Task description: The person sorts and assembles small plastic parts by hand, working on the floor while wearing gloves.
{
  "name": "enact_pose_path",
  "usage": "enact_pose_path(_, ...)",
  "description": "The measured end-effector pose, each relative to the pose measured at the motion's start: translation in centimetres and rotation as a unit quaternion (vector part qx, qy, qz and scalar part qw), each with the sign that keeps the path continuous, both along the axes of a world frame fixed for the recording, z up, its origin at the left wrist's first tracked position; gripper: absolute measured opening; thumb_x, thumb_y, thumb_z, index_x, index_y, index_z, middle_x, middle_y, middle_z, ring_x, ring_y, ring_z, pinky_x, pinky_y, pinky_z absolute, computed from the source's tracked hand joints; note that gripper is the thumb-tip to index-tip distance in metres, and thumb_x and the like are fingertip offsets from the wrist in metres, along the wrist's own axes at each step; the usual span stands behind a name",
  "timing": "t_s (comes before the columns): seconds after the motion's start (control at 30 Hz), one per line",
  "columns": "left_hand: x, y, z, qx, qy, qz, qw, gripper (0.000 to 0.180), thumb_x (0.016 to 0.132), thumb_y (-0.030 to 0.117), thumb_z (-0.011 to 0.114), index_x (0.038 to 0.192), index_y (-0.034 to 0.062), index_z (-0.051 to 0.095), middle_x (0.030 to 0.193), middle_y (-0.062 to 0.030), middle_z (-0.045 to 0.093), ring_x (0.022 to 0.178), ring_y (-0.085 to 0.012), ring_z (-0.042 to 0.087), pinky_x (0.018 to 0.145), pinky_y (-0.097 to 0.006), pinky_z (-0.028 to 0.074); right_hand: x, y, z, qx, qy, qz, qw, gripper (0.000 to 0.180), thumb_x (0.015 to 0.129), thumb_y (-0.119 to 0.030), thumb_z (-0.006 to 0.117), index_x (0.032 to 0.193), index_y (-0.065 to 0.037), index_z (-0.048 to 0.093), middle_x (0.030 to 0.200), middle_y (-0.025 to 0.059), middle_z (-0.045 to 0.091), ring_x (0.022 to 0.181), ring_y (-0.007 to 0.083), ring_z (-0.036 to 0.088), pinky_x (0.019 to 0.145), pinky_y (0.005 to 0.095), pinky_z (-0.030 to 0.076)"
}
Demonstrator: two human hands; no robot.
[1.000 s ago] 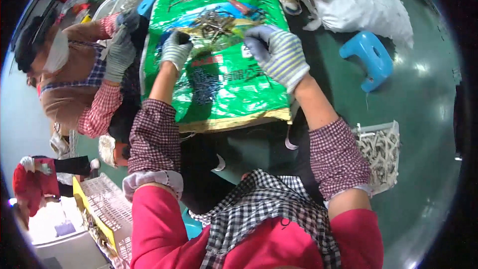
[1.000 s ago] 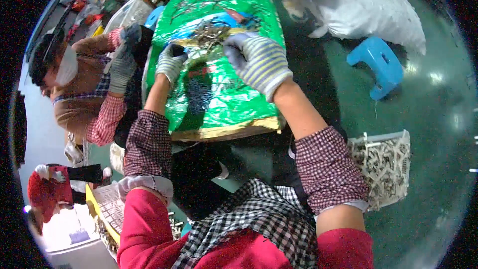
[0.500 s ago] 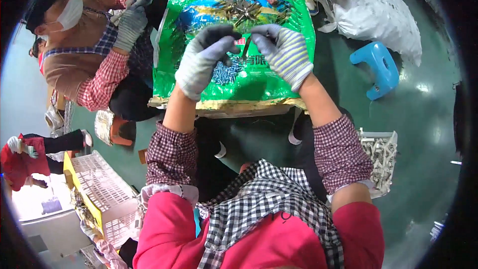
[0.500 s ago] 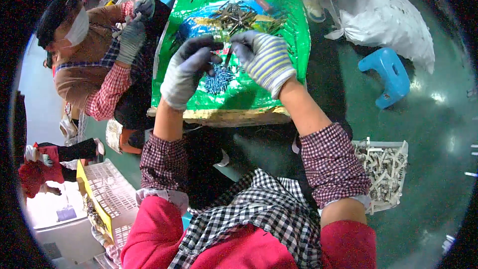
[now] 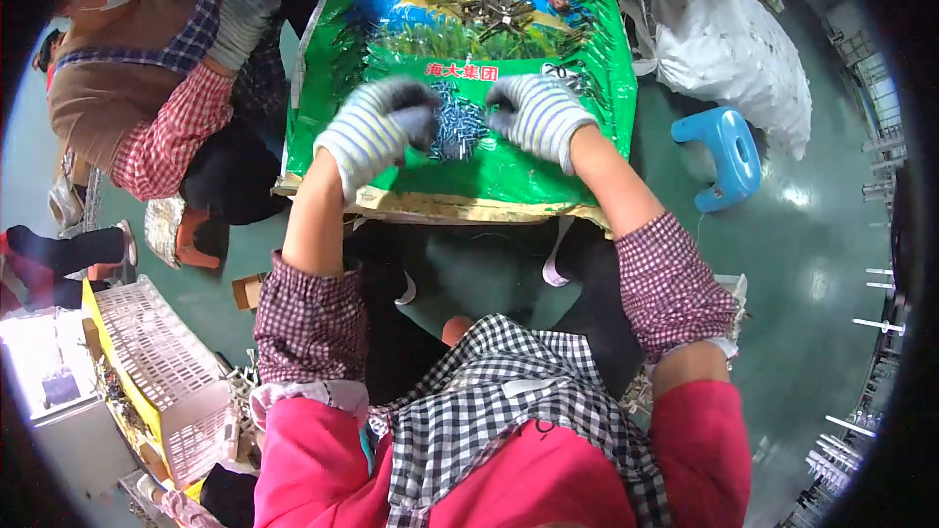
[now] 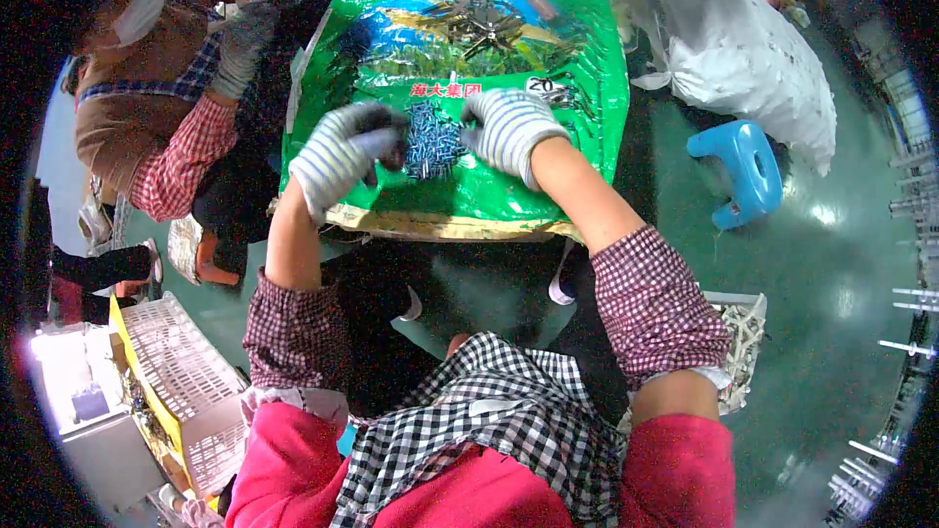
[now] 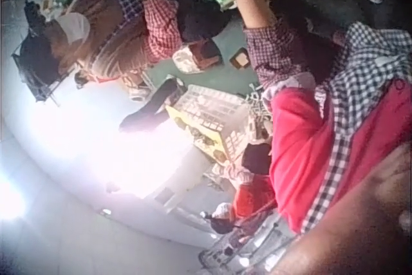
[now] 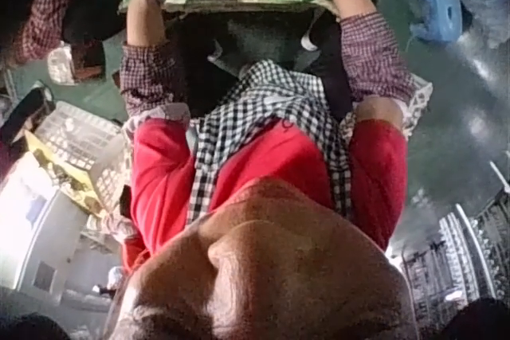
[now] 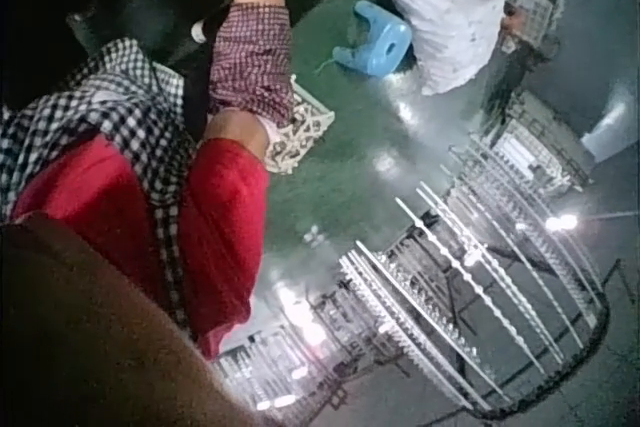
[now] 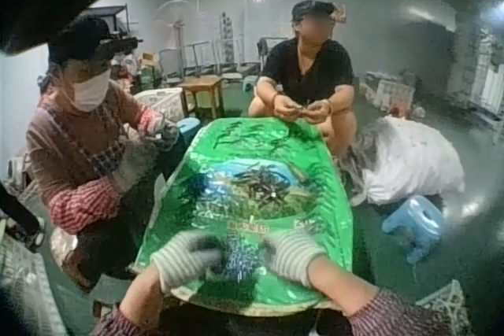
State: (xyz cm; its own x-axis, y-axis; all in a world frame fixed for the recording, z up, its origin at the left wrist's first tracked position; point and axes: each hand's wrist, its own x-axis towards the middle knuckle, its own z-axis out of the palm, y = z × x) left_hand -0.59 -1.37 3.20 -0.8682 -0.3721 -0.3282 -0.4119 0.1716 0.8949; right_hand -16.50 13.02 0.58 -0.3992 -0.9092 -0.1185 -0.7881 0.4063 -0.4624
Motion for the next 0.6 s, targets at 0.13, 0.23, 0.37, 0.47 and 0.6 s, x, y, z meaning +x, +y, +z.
enact_pose_path(0.13,1.8,-1.8,-2.2,-0.207,-0.076,-0.163,0.962,0.028,0.078,0.012,0.057,0.103,-0.0002,0.059,0.089,-0.0107,0.065,0.082,-0.0203,0.061,0.075,-0.032,0.048,2.3,-2.1,-0.2,0.029,0.053,0.036,0.998,0.031,0.074,-0.030,0.065,0.090,-0.004,0.060,0.092,0.0176,0.060,0.087,0.0324,0.058,0.077,0.0407,0.046)
enact_pose_path(0.23,0.5,-0.1,-2.9,-0.205,-0.047,-0.167,0.963,0.031,0.076,0.014,0.056,0.104,0.0017,0.059,0.102,-0.0156,0.063,0.092,-0.0242,0.060,0.082,-0.037,0.046,2.1,-1.5,-1.4,0.004,0.073,0.041,0.996,0.027,0.076,-0.031,0.062,0.086,-0.006,0.060,0.088,0.0169,0.059,0.085,0.0324,0.057,0.075,0.0418,0.045)
enact_pose_path(0.37,-2.9,0.5,-5.6,-0.224,0.031,-0.102,0.969,0.026,0.074,0.017,0.060,0.094,0.0007,0.059,0.092,-0.0175,0.063,0.086,-0.0295,0.061,0.075,-0.038,0.048,1.0,-1.3,-2.0,0.013,0.099,0.018,0.995,0.017,0.078,-0.022,0.056,0.085,-0.008,0.063,0.086,0.0178,0.061,0.083,0.0327,0.059,0.074,0.0423,0.047)
enact_pose_path(0.47,-2.5,0.1,-5.5,-0.178,0.035,-0.080,0.980,0.031,0.071,0.006,0.058,0.102,0.0015,0.055,0.092,-0.0152,0.062,0.085,-0.0222,0.059,0.076,-0.033,0.047,1.3,-2.3,-2.0,0.013,0.099,0.020,0.995,0.015,0.078,-0.021,0.057,0.086,-0.009,0.064,0.086,0.0173,0.062,0.082,0.0319,0.060,0.074,0.0418,0.048)
enact_pose_path(0.6,-1.4,-0.1,-3.6,-0.095,0.095,-0.068,0.989,0.035,0.071,-0.003,0.051,0.105,0.0012,0.049,0.091,-0.0096,0.059,0.086,-0.0168,0.055,0.078,-0.030,0.046,0.9,-1.8,-1.4,-0.024,0.109,0.007,0.994,0.015,0.077,-0.020,0.058,0.086,-0.010,0.065,0.086,0.0164,0.062,0.080,0.0322,0.060,0.073,0.0419,0.048)
